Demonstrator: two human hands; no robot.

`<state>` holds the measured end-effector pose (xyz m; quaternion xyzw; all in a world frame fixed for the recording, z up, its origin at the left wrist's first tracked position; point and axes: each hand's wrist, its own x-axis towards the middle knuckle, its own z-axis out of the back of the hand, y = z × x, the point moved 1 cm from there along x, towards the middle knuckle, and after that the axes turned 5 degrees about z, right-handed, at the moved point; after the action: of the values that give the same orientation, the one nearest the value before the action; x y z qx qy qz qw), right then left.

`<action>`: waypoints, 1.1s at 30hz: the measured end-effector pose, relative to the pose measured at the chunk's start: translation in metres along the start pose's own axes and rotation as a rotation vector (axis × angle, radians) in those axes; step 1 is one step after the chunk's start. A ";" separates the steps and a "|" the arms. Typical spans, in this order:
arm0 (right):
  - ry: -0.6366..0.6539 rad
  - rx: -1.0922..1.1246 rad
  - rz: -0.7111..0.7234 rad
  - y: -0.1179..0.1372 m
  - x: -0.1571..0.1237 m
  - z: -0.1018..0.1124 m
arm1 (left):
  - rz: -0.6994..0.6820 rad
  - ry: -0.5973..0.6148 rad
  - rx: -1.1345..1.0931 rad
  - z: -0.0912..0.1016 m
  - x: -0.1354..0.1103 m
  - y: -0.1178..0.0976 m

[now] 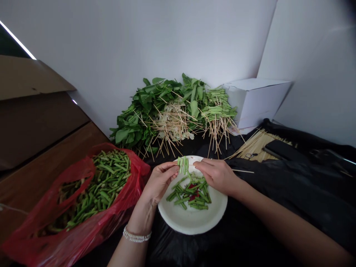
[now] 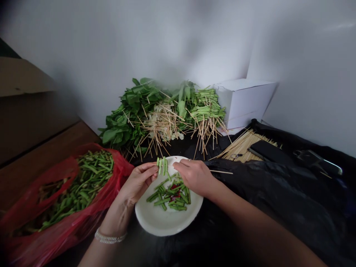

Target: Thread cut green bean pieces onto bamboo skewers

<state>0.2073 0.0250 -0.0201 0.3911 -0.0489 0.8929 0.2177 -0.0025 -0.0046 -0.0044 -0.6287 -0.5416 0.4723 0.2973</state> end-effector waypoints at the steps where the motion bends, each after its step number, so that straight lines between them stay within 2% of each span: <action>1: -0.007 -0.004 -0.007 0.000 0.000 0.000 | -0.018 0.001 0.017 -0.001 0.000 0.001; 4: -0.061 -0.019 -0.046 0.001 0.001 0.002 | -0.055 0.071 0.155 -0.005 -0.002 0.005; 6: -0.098 -0.023 -0.079 0.002 0.001 0.003 | -0.086 0.162 0.348 -0.007 -0.003 0.008; 8: -0.112 -0.019 -0.100 0.001 0.002 0.004 | -0.182 0.217 0.588 -0.008 -0.004 0.011; 12: -0.109 -0.013 -0.101 0.000 0.001 0.002 | -0.407 0.202 0.992 -0.008 -0.007 0.015; 17: -0.102 -0.009 -0.096 -0.001 0.001 0.001 | -0.437 0.275 1.209 -0.007 -0.008 0.020; 20: -0.107 -0.014 -0.092 0.000 0.002 0.002 | -0.424 0.235 1.127 -0.005 -0.005 0.020; 25: -0.130 -0.009 -0.102 0.000 0.000 0.002 | -0.363 0.061 0.743 -0.001 0.000 0.014; 30: -0.118 -0.012 -0.105 -0.001 -0.002 0.000 | -0.384 -0.042 0.391 -0.001 0.000 0.001; 33: -0.102 -0.010 -0.101 -0.002 -0.002 -0.001 | -0.338 -0.069 0.236 0.002 0.001 -0.002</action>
<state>0.2091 0.0263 -0.0222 0.4371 -0.0445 0.8594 0.2616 -0.0047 -0.0034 -0.0036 -0.4734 -0.5901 0.4969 0.4252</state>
